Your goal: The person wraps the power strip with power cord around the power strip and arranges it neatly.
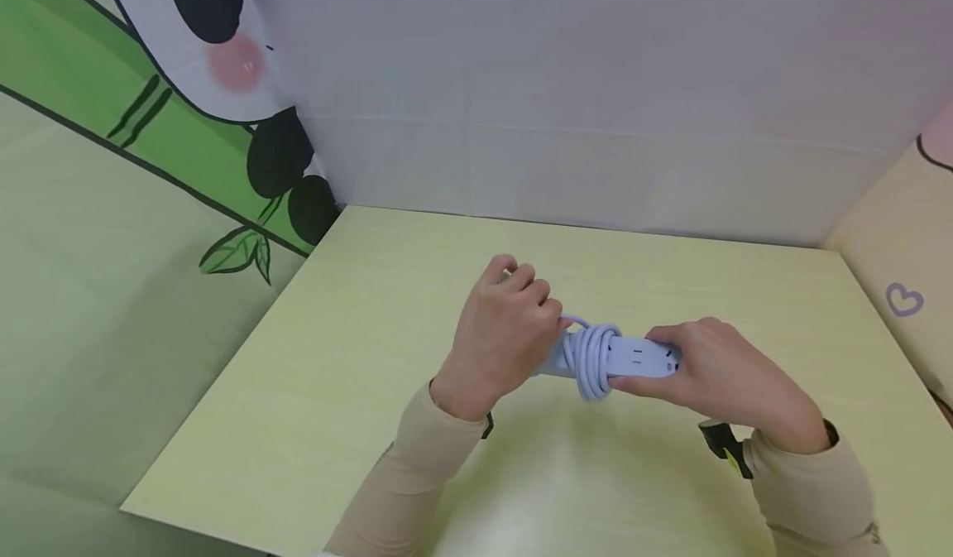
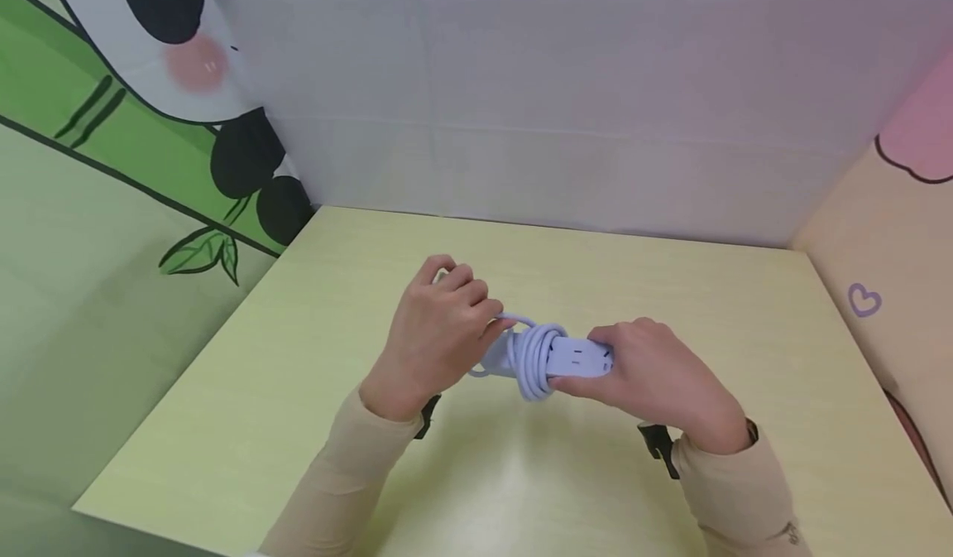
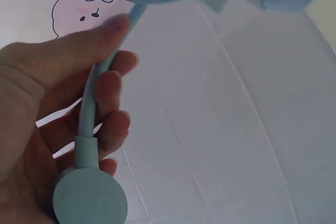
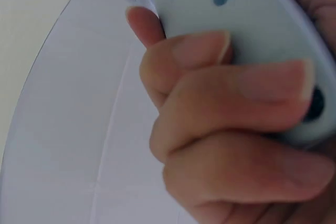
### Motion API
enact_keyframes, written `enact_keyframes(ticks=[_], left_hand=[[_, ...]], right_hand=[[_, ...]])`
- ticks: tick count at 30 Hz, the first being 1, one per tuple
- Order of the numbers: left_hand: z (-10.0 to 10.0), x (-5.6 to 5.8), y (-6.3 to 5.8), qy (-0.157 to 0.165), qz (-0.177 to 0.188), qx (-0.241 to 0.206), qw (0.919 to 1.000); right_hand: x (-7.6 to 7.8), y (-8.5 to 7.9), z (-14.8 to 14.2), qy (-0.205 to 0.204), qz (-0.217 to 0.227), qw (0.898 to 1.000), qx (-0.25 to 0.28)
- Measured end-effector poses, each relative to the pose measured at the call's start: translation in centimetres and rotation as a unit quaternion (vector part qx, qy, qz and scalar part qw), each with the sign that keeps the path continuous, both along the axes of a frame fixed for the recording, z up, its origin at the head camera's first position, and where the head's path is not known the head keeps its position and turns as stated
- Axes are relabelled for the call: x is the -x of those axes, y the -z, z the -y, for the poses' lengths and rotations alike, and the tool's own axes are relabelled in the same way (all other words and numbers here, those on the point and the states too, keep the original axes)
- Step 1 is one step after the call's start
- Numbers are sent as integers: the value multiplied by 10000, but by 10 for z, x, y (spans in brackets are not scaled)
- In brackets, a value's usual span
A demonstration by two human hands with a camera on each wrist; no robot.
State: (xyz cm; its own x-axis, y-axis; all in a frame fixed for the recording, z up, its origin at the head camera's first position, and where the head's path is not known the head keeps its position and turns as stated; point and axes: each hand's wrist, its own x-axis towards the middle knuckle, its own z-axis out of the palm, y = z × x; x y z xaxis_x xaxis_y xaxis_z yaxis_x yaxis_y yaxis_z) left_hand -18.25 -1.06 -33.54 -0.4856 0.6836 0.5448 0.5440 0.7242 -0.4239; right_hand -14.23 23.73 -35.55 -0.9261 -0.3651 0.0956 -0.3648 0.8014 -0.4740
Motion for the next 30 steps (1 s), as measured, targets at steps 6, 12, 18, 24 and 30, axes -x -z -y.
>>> enact_keyframes(ticks=[6,12,18,24,30], left_hand=[[-9,-9,2,-356,173,-173,9991],[-17,-18,3,-551,392,-283,9973],[-19,-32,2,-532,516,-289,9968],[-17,-44,-1,-266,290,-319,9987],[-18,-52,4,-229,124,-244,9994]], right_hand=[[8,3,-1,179,-453,9987,-119],[12,5,-4,385,-647,9969,-211],[10,4,1,458,-661,9966,-161],[7,5,8,410,-841,9956,-62],[7,10,12,364,-1140,9928,26]])
